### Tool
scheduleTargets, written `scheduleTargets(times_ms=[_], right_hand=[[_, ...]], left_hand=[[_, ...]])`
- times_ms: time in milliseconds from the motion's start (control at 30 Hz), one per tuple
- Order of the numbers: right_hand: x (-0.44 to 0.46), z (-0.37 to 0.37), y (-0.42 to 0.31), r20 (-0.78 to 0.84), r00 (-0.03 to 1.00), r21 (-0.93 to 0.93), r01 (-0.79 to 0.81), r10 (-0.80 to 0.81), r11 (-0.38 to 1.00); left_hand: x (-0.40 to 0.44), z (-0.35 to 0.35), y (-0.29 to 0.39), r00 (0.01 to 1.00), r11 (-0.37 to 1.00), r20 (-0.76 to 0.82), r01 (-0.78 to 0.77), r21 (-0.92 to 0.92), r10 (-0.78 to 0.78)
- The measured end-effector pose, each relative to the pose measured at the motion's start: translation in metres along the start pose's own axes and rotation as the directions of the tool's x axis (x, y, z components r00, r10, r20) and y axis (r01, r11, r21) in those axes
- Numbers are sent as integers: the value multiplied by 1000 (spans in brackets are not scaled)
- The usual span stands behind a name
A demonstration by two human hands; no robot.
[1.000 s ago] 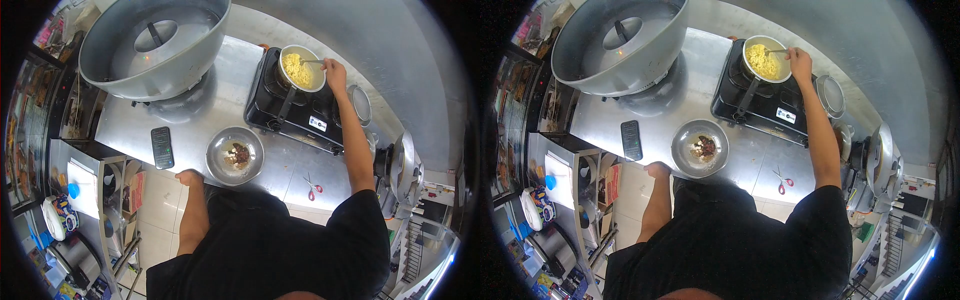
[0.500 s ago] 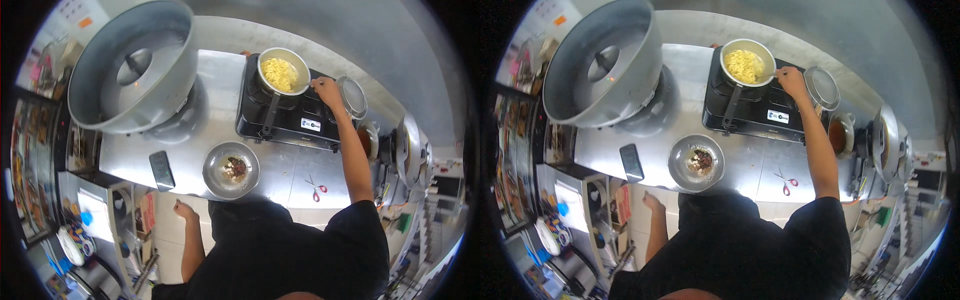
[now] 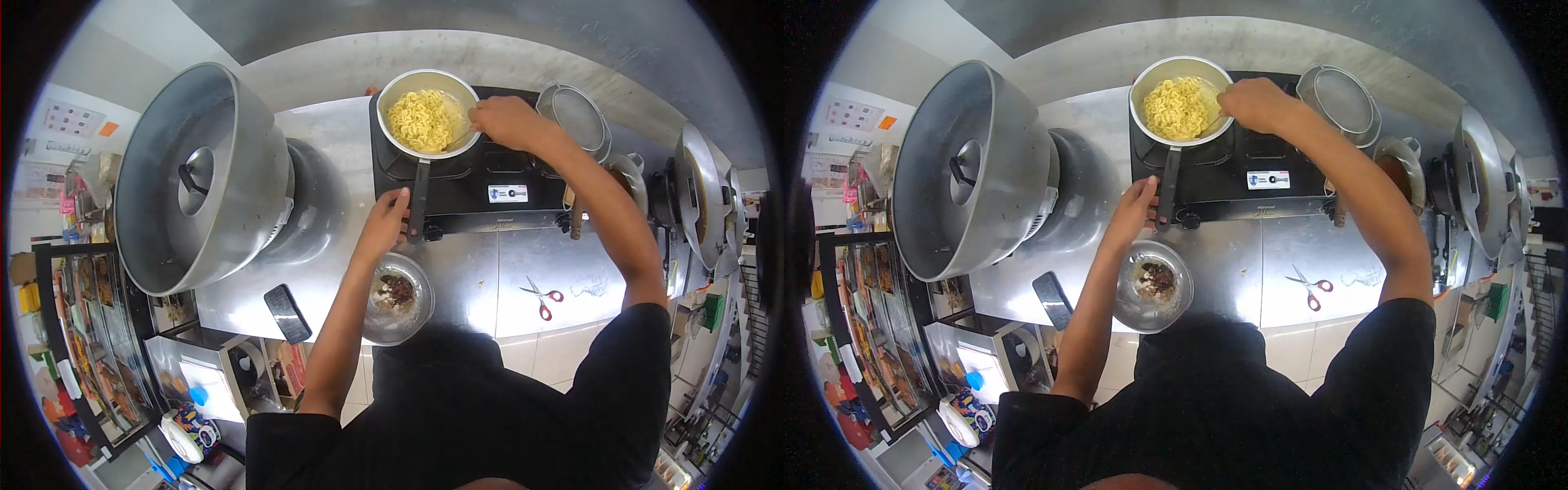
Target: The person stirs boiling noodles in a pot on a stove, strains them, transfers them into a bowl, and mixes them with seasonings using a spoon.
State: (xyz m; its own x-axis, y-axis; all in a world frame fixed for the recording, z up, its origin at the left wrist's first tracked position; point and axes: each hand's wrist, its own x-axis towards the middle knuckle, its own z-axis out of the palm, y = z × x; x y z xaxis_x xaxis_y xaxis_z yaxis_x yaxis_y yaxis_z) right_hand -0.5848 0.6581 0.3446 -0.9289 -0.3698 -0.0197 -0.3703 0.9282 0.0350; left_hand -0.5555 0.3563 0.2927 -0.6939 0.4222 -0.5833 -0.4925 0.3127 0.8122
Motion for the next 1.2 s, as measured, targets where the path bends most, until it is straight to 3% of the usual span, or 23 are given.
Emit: scheduleTargets(times_ms=[100, 200, 433, 500, 700, 800, 900, 1033, 1133, 1200], right_hand=[[1, 10, -18, -40, 998, 36, 40, -38, 999], [4, 20, -35, -48, 997, -39, 62, -63, 997], [19, 30, -63, -135, 990, -101, -44, 30, 994], [17, 32, -61, -179, 980, -63, -96, 83, 993], [5, 17, -39, -50, 914, 91, -396, 402, 914], [-10, 20, -10, -39, 863, 284, -474, 504, 834], [-17, 9, 7, 78, 859, 487, -475, 505, 733], [-12, -42, 8, 191, 881, 312, -472, 432, 824], [0, -75, 3, 156, 873, 162, -484, 462, 860], [13, -79, 5, 35, 883, 84, -469, 468, 879]], left_hand=[[22, 0, -12, 957, 982, 291, 38, -184, 18], [23, 15, -21, 975, 942, 220, 31, -335, 46], [19, 33, -21, 988, 927, 125, -38, -372, 91], [21, 35, -24, 989, 920, 117, -37, -391, 90], [20, 36, -25, 990, 911, 123, -12, -411, 69], [20, 37, -24, 991, 903, 126, 7, -430, 53], [19, 37, -25, 988, 896, 135, -8, -444, 76], [22, 38, -28, 988, 887, 133, -5, -462, 75], [21, 37, -28, 989, 883, 137, 12, -470, 60], [21, 37, -27, 987, 876, 149, 24, -482, 55]])
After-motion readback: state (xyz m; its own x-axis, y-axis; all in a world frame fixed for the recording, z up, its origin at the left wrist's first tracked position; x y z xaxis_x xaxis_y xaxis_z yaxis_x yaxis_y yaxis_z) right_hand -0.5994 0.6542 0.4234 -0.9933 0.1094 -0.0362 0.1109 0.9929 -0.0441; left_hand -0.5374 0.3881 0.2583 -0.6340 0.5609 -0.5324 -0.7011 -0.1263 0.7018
